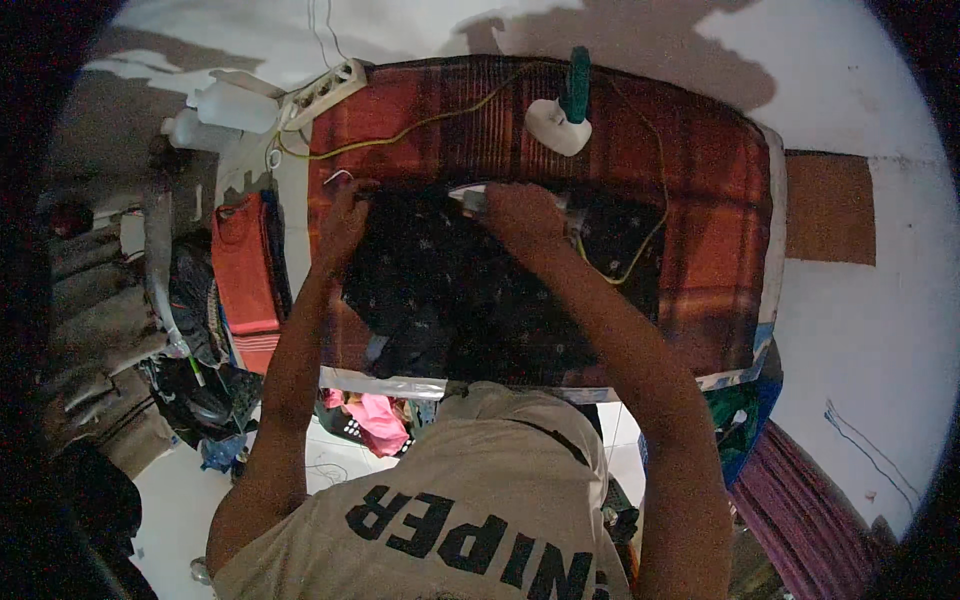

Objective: The person takes a pair of shorts from a basket, spreads them on an ironing surface, sprays them with liquid from a bottle, and irons them using an iron.

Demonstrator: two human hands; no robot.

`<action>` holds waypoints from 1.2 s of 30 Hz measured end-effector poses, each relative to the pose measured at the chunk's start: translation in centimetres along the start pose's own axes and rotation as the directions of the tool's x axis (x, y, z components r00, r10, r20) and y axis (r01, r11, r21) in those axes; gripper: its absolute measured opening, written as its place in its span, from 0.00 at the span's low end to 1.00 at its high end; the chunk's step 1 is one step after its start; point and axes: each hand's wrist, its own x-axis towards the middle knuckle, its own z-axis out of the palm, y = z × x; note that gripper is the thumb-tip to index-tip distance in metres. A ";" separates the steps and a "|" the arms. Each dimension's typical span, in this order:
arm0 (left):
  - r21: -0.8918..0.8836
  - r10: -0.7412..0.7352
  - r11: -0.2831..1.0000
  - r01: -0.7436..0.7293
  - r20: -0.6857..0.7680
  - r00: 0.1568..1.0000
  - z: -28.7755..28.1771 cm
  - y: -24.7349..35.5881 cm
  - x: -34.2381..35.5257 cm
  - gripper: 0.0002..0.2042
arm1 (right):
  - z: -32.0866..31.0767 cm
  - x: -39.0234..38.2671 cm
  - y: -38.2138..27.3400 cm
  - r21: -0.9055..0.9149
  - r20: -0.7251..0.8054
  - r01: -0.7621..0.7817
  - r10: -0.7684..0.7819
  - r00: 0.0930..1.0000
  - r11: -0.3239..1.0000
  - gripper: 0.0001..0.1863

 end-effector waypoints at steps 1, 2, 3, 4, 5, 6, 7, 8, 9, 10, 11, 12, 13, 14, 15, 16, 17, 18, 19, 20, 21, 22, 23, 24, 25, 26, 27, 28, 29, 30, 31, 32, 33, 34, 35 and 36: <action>-0.032 -0.025 0.999 0.024 -0.024 0.999 0.4 0.2 -0.1 0.18 | 0.2 0.5 -0.1 -0.009 -0.005 0.016 -0.016 1.000 1.000 0.26; -0.063 -0.048 0.997 0.045 -0.049 0.998 0.6 0.5 0.0 0.18 | 0.3 1.2 -0.2 -0.019 -0.014 0.034 -0.035 0.999 0.999 0.26; -0.061 0.004 0.998 -0.009 -0.083 0.997 0.8 -0.5 -0.2 0.17 | 0.2 2.0 -0.7 -0.019 0.004 0.037 -0.037 0.999 0.999 0.26; -0.058 0.060 0.996 -0.066 -0.114 0.992 1.0 -1.4 -0.3 0.16 | 0.1 2.7 -1.2 -0.018 0.020 0.036 -0.036 0.999 0.999 0.26; -0.053 0.112 0.991 -0.120 -0.143 0.983 1.2 -2.6 -0.6 0.16 | 0.3 3.3 -1.8 -0.015 0.039 0.036 -0.035 0.999 0.999 0.26; -0.036 0.108 0.993 -0.115 -0.166 0.980 1.8 -2.8 -0.5 0.16 | 0.4 3.9 -1.9 -0.005 0.008 0.061 -0.061 0.998 0.998 0.25; -0.019 0.107 0.993 -0.113 -0.188 0.976 2.3 -3.0 -0.3 0.15 | 0.5 4.4 -2.2 0.004 -0.025 0.085 -0.085 0.996 0.996 0.24; 0.001 0.103 0.994 -0.105 -0.215 0.971 2.3 -3.2 -0.4 0.15 | 0.7 4.9 -2.8 0.013 -0.057 0.116 -0.115 0.992 0.993 0.24; 0.018 0.095 0.995 -0.094 -0.216 0.972 2.3 -3.1 -0.4 0.15 | 0.7 5.2 -3.5 -0.005 -0.069 0.107 -0.107 0.992 0.994 0.23; 0.036 0.087 0.996 -0.081 -0.222 0.971 1.9 -3.1 -0.5 0.15 | 0.4 5.6 -4.4 -0.022 -0.080 0.103 -0.105 0.991 0.994 0.22; 0.053 0.085 0.996 -0.075 -0.226 0.970 1.8 -2.7 -0.3 0.15 | -0.1 5.7 -4.7 -0.043 -0.096 0.092 -0.096 0.991 0.995 0.22; 0.128 0.093 0.989 -0.070 -0.184 0.979 2.1 -1.6 0.6 0.15 | 0.1 5.2 -3.4 -0.041 -0.130 0.066 -0.070 0.989 0.997 0.22; 0.204 0.098 0.977 -0.067 -0.144 0.985 2.4 -0.5 1.5 0.15 | 0.4 4.5 -2.2 -0.039 -0.163 0.041 -0.047 0.986 0.998 0.21; 0.292 0.090 0.955 -0.055 -0.110 0.990 2.3 0.2 1.6 0.16 | 0.8 3.9 -1.5 -0.025 -0.190 0.030 -0.034 0.981 0.999 0.21; 0.563 0.159 0.825 -0.040 -0.165 0.973 1.2 0.7 0.8 0.16 | 0.7 3.0 -2.3 0.006 -0.159 -0.003 0.004 0.987 1.000 0.21; 0.543 0.226 0.837 -0.068 -0.230 0.947 0.6 1.1 0.0 0.16 | 0.8 0.8 -2.8 0.036 -0.125 -0.035 0.040 0.991 0.999 0.21; 0.502 0.293 0.856 -0.123 -0.275 0.916 2.0 4.9 -0.2 0.17 | 0.7 -2.8 -1.8 0.053 -0.083 -0.105 0.109 0.991 0.993 0.21; 0.451 0.317 0.872 -0.190 -0.223 0.922 3.0 8.3 -0.9 0.18 | 0.5 -6.8 -1.4 0.100 -0.111 -0.185 0.196 0.974 0.978 0.21; 0.387 0.345 0.884 -0.262 -0.163 0.924 4.4 11.8 -1.4 0.19 | 0.3 -10.8 -0.7 0.145 -0.135 -0.271 0.290 0.947 0.952 0.21; 0.296 0.351 0.894 -0.337 0.004 0.936 6.0 14.6 -1.7 0.21 | 1.6 -13.5 0.1 0.113 -0.080 -0.367 0.377 0.923 0.923 0.21; 0.289 0.350 0.870 -0.399 0.207 0.913 8.4 16.6 -2.0 0.22 | 3.5 -15.3 1.2 0.078 -0.028 -0.454 0.457 0.889 0.888 0.22; 0.274 0.331 0.846 -0.458 0.404 0.853 10.6 18.0 -2.5 0.24 | 4.5 -16.4 2.3 0.044 -0.024 -0.460 0.461 0.887 0.887 0.23; 0.382 0.372 0.761 -0.524 0.404 0.836 13.0 17.8 -3.7 0.26 | 5.3 -17.2 3.1 0.012 -0.021 -0.459 0.459 0.888 0.889 0.23; 0.488 0.409 0.658 -0.573 0.407 0.817 15.3 16.6 -4.6 0.29 | 5.5 -17.5 3.8 -0.018 -0.019 -0.452 0.452 0.892 0.892 0.24; 0.518 0.388 0.663 -0.540 0.380 0.840 16.4 15.4 -4.9 0.30 | 4.8 -17.6 4.3 -0.012 -0.108 -0.448 0.445 0.889 0.894 0.23; 0.547 0.367 0.665 -0.509 0.354 0.860 17.3 14.4 -5.0 0.31 | 3.3 -17.3 4.8 -0.003 -0.195 -0.446 0.437 0.878 0.895 0.21; 0.568 0.365 0.660 -0.492 0.329 0.871 17.9 14.5 -4.5 0.33 | 2.5 -16.6 6.9 -0.041 -0.274 -0.462 0.434 0.858 0.886 0.21; 0.571 0.352 0.662 -0.486 0.336 0.874 18.3 14.7 -4.2 0.34 | 1.9 -16.0 9.1 -0.076 -0.350 -0.483 0.430 0.832 0.872 0.21; 0.567 0.345 0.663 -0.489 0.349 0.871 18.7 15.1 -4.0 0.35 | 1.8 -15.2 12.3 -0.155 -0.404 -0.519 0.425 0.810 0.841 0.22; 0.569 0.330 0.664 -0.485 0.359 0.873 18.9 15.2 -4.0 0.37 | 0.6 -13.7 14.9 -0.087 -0.387 -0.563 0.493 0.780 0.822 0.24; 0.551 0.345 0.669 -0.499 0.364 0.865 19.7 14.9 -4.1 0.37 | -0.3 -13.1 16.9 -0.031 -0.353 -0.612 0.564 0.746 0.790 0.26; 0.560 0.347 0.667 -0.492 0.351 0.870 19.6 14.0 -4.3 0.38 | -1.0 -12.7 16.9 -0.011 -0.320 -0.575 0.541 0.778 0.818 0.27; 0.570 0.353 0.662 -0.487 0.336 0.873 19.2 13.7 -4.1 0.38 | -2.7 -12.4 16.8 0.009 -0.293 -0.536 0.515 0.806 0.844 0.29; 0.580 0.335 0.664 -0.471 0.332 0.882 18.8 13.4 -3.8 0.38 | -3.8 -12.1 16.4 0.030 -0.266 -0.497 0.486 0.833 0.867 0.31; 0.587 0.319 0.668 -0.458 0.330 0.888 18.4 13.4 -3.5 0.39 | -3.7 -12.3 15.7 -0.018 -0.188 -0.449 0.438 0.879 0.894 0.32; 0.594 0.301 0.672 -0.442 0.326 0.896 18.0 13.5 -3.0 0.39 | -3.2 -12.6 14.7 -0.061 -0.105 -0.392 0.384 0.917 0.918 0.32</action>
